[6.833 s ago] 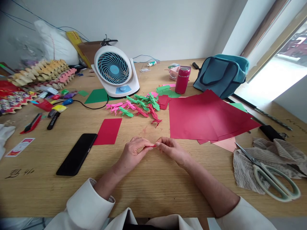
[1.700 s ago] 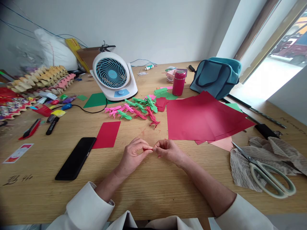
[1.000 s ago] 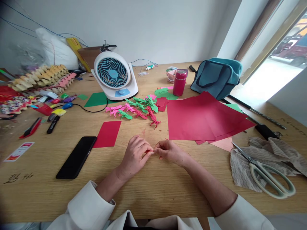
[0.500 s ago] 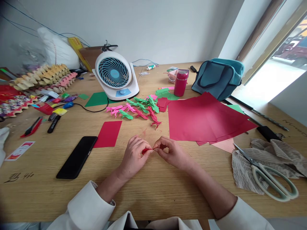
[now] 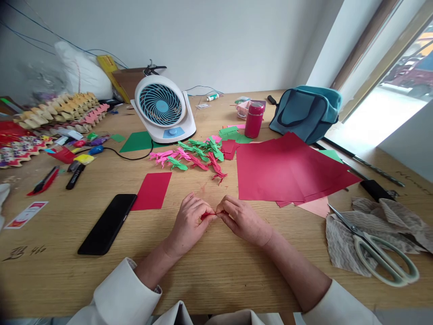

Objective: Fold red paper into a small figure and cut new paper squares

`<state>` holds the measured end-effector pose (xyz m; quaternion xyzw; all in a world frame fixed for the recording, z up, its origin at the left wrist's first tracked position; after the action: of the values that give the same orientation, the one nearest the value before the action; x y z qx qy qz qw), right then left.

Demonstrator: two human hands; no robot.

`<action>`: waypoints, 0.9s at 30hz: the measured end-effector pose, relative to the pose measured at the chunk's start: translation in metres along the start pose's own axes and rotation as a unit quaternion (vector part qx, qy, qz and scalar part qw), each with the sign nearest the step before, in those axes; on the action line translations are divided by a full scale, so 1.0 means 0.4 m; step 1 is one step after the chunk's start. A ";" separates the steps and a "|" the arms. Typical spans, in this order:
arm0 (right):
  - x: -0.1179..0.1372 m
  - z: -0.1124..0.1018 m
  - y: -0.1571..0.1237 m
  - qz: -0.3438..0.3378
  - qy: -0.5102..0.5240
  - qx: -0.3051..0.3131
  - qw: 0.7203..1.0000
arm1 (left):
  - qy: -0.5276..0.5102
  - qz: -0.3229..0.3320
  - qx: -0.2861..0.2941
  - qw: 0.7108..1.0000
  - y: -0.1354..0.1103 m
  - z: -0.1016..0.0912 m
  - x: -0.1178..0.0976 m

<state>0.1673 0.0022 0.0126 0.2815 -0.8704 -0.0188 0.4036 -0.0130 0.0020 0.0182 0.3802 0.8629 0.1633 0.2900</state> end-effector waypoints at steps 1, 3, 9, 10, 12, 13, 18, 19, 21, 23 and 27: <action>0.000 0.000 0.000 0.001 -0.001 0.002 1.000 | -0.003 -0.001 -0.001 1.000 0.000 0.000 0.000; 0.002 0.000 0.000 0.003 -0.003 0.007 1.000 | -0.009 -0.001 -0.004 1.000 0.000 0.001 -0.001; 0.010 0.002 -0.001 0.016 0.002 0.010 1.000 | -0.009 0.000 0.001 1.000 0.001 0.000 -0.005; 0.010 0.002 -0.001 0.019 0.003 0.007 1.000 | -0.006 -0.002 0.001 1.000 0.001 0.000 -0.005; 0.009 0.002 -0.002 0.029 0.001 0.004 1.000 | 0.001 -0.006 0.002 1.000 0.002 0.000 -0.005; 0.009 0.003 -0.002 0.033 -0.003 0.003 0.999 | 0.006 -0.007 0.002 1.000 0.002 0.000 -0.005; 0.006 0.002 0.001 0.044 -0.006 -0.002 0.999 | 0.017 -0.005 0.005 1.000 -0.001 0.005 -0.006; 0.004 0.002 0.001 0.045 -0.001 -0.003 0.999 | 0.016 -0.009 0.006 1.000 -0.001 0.006 -0.006; 0.000 0.001 0.002 0.042 0.010 -0.002 0.999 | 0.007 -0.019 0.005 1.000 -0.002 0.007 -0.006; -0.004 0.000 0.002 0.040 0.021 0.003 0.999 | -0.005 -0.028 0.002 1.000 -0.002 0.007 -0.005; -0.007 -0.002 0.002 0.033 0.031 0.016 0.999 | -0.022 -0.036 -0.001 0.999 -0.005 0.009 -0.003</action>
<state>0.1690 0.0044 0.0112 0.2597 -0.8664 0.0166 0.4262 -0.0112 0.0000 0.0149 0.3518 0.8696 0.1450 0.3147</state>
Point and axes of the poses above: each hand's wrist, its own y-axis towards the middle knuckle, its own z-axis out of the palm, x = y × z, the point moved 2 cm from there along y, towards the middle knuckle, and after that the axes turned 10 degrees about z, right-handed, at the moved point
